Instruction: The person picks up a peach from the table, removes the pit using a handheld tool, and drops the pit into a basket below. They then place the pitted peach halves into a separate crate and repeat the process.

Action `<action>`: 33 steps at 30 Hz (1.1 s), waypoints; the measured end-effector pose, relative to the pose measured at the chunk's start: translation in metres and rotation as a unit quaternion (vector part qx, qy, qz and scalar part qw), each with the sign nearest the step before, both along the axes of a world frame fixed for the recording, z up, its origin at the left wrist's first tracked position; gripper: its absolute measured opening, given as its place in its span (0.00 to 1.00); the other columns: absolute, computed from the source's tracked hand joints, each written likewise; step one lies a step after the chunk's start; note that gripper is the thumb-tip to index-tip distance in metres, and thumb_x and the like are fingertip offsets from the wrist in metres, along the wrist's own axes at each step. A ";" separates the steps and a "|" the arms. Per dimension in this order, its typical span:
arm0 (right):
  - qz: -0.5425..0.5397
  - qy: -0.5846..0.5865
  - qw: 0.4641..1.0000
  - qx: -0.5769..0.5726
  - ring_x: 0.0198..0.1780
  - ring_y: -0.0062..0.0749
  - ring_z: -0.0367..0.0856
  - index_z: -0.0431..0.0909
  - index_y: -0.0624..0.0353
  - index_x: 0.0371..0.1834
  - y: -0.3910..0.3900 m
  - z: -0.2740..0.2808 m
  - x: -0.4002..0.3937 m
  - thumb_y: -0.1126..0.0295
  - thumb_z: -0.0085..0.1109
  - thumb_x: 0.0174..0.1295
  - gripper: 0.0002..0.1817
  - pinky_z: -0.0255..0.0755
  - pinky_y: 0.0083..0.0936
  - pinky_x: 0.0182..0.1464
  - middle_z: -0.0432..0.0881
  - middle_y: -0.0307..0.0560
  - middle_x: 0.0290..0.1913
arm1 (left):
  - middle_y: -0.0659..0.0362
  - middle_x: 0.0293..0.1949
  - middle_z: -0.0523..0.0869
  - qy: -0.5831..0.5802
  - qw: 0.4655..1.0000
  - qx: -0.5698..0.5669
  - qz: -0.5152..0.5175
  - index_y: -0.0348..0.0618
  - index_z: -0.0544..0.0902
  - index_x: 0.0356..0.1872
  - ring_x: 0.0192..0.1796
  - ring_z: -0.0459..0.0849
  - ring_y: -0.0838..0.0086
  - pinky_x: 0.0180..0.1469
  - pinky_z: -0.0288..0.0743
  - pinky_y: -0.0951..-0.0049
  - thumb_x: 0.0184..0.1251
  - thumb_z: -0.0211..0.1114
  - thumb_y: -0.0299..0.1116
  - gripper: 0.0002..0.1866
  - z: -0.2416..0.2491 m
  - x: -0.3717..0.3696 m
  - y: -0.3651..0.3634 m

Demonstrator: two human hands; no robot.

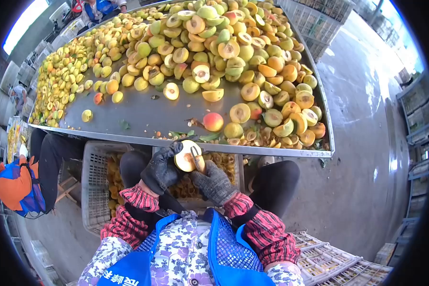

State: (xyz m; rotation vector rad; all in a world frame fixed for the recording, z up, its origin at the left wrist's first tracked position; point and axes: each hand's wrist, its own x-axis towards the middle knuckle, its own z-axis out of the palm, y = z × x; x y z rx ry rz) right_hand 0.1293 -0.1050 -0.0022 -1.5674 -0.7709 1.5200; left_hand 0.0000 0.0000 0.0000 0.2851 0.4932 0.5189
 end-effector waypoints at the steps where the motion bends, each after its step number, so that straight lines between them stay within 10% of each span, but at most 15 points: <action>1: 0.001 -0.019 1.000 0.006 0.18 0.27 0.73 0.68 0.59 0.39 0.001 0.000 0.001 0.61 0.55 0.56 0.15 0.68 0.23 0.20 0.74 0.42 0.22 | 0.54 0.48 0.76 -0.004 1.000 0.018 -0.002 0.37 0.69 0.51 0.50 0.75 0.65 0.55 0.68 0.65 0.63 0.52 0.37 0.18 0.006 -0.001 0.000; 11: 0.062 -0.278 0.951 0.119 0.33 0.58 0.74 0.66 0.63 0.35 -0.009 0.003 -0.011 0.64 0.54 0.55 0.14 0.67 0.42 0.33 0.74 0.63 0.28 | 0.54 0.41 0.78 0.006 0.996 -0.006 0.092 0.39 0.72 0.49 0.43 0.78 0.68 0.48 0.71 0.68 0.67 0.46 0.43 0.19 -0.046 0.004 -0.003; 23: 0.076 -0.343 0.936 0.001 0.32 0.58 0.75 0.64 0.65 0.36 0.003 0.006 -0.030 0.64 0.56 0.52 0.17 0.68 0.45 0.33 0.75 0.64 0.28 | 0.53 0.43 0.78 0.148 0.938 0.247 0.191 0.35 0.72 0.48 0.45 0.77 0.70 0.49 0.71 0.71 0.62 0.49 0.30 0.16 -0.059 0.014 -0.017; 33: 0.116 -0.308 0.943 0.035 0.33 0.57 0.76 0.63 0.66 0.38 -0.001 -0.035 -0.034 0.66 0.56 0.50 0.18 0.69 0.43 0.34 0.75 0.64 0.27 | 0.52 0.37 0.81 0.363 0.606 0.690 0.157 0.36 0.77 0.40 0.41 0.80 0.67 0.46 0.72 0.71 0.52 0.55 0.26 0.12 -0.050 -0.006 -0.006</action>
